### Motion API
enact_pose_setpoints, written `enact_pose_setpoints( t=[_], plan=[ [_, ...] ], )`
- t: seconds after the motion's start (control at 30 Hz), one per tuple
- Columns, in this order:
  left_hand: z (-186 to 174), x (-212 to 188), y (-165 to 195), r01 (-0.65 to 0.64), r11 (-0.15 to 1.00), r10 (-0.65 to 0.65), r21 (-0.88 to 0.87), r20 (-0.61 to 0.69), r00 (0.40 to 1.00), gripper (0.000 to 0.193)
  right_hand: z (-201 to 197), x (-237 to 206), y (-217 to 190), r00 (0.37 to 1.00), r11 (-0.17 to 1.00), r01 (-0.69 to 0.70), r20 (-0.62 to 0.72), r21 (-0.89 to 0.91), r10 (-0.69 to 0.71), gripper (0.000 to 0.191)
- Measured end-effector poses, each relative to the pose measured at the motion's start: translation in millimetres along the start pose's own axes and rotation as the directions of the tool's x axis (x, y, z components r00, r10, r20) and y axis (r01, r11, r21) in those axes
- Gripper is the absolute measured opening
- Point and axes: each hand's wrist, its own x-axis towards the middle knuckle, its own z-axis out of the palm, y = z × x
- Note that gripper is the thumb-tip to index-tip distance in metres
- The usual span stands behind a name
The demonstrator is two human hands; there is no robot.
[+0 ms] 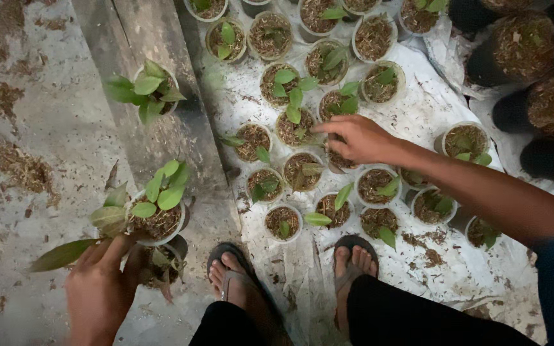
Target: The person picks up small potted seedlings, carries them to a work area, and sits on a stool. They remove the seedlings from their original plastic cups, place them into new cups, and fill the cups with soil from a large bucket. The person handles the plants and soil by hand.
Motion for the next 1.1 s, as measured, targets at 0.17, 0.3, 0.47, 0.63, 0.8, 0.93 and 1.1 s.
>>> enact_pose_setpoints(
  t=[0.17,0.3,0.47,0.63,0.8,0.93,1.1],
  plan=[
    [1.3,2.6,2.1,-0.022,1.000,0.022,0.006,-0.009,1.000,0.017,-6.0,13.0,12.3,0.998,0.998,-0.040,-0.055,-0.054,0.037,0.027],
    [2.4,3.6,1.3,-0.028,1.000,0.028,-0.005,0.003,1.000,0.019,-12.8,21.5,15.0,0.981,0.996,0.094,-0.167,-0.003,-0.093,0.021],
    [3.8,3.4,0.4,-0.031,1.000,0.031,0.006,0.003,1.000,0.016,-13.0,16.7,1.8,0.988,0.995,-0.092,0.129,0.034,0.087,0.043],
    [4.3,4.8,-0.1,-0.004,1.000,0.004,0.015,0.033,0.999,0.020,-5.4,8.9,-11.1,0.997,0.998,-0.022,0.074,-0.055,0.026,0.051],
    [7.6,4.8,1.4,-0.016,0.999,0.016,0.028,0.015,1.000,0.017,5.5,1.1,-14.4,0.975,0.990,0.123,-0.177,-0.075,-0.135,0.029],
    [9.4,5.6,2.3,-0.050,0.999,0.050,0.002,-0.010,0.999,0.018,3.3,-5.4,-15.3,0.965,0.991,0.120,-0.226,-0.059,-0.131,0.026],
    [5.4,9.5,3.7,-0.049,0.999,0.049,-0.002,0.006,0.999,0.019,-6.6,-14.4,-22.1,0.931,0.985,0.170,-0.324,-0.025,-0.169,0.026]
  ],
)
